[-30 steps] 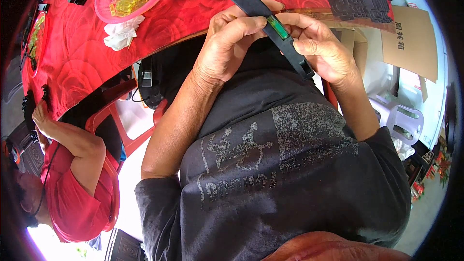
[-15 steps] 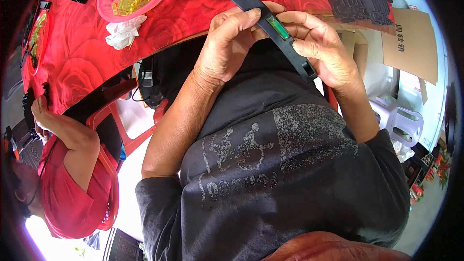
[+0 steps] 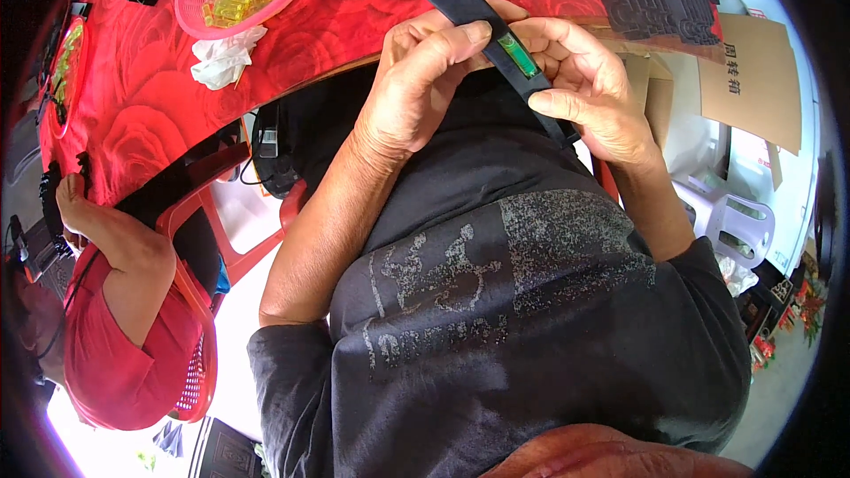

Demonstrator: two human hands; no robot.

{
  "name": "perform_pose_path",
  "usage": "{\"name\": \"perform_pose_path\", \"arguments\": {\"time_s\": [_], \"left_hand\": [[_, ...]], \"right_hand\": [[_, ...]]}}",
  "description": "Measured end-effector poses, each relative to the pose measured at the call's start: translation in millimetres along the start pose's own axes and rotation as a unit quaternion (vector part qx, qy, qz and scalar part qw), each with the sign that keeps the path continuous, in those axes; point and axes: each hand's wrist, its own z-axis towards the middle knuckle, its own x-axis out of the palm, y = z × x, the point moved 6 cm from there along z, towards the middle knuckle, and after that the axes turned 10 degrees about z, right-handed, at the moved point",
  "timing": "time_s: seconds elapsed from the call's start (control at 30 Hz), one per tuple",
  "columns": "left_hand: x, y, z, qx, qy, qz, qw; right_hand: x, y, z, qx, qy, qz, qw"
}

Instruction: The person assembles levels by fitting small vials and plastic inserts into black plastic housings by hand.

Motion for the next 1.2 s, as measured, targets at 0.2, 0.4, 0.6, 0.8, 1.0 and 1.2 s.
{"name": "perform_pose_path", "arguments": {"time_s": [0.2, 0.4, 0.6, 0.8, 1.0, 1.2], "left_hand": [[6, -11, -2, 0.025, -0.004, 0.077, 0.997], [10, -20, 0, 0.048, 0.018, 0.167, 0.985], [22, -38, -1, 0.051, 0.046, 0.252, 0.965], [38, -52, 0, 0.114, 0.148, 0.290, 0.939], [43, -65, -1, 0.153, 0.203, 0.388, 0.886], [60, -81, -11, 0.124, 0.300, 0.493, 0.807]], "right_hand": [[-5, -1, 0, -0.054, -0.004, -0.031, 0.998], [-8, 1, 1, -0.059, 0.008, -0.054, 0.997], [-14, 2, 2, -0.118, 0.028, -0.052, 0.991], [-17, 15, -6, -0.156, 0.025, -0.068, 0.985], [-17, 30, -8, -0.185, 0.047, -0.144, 0.971], [-8, 70, -12, -0.338, 0.056, -0.425, 0.838]]}}
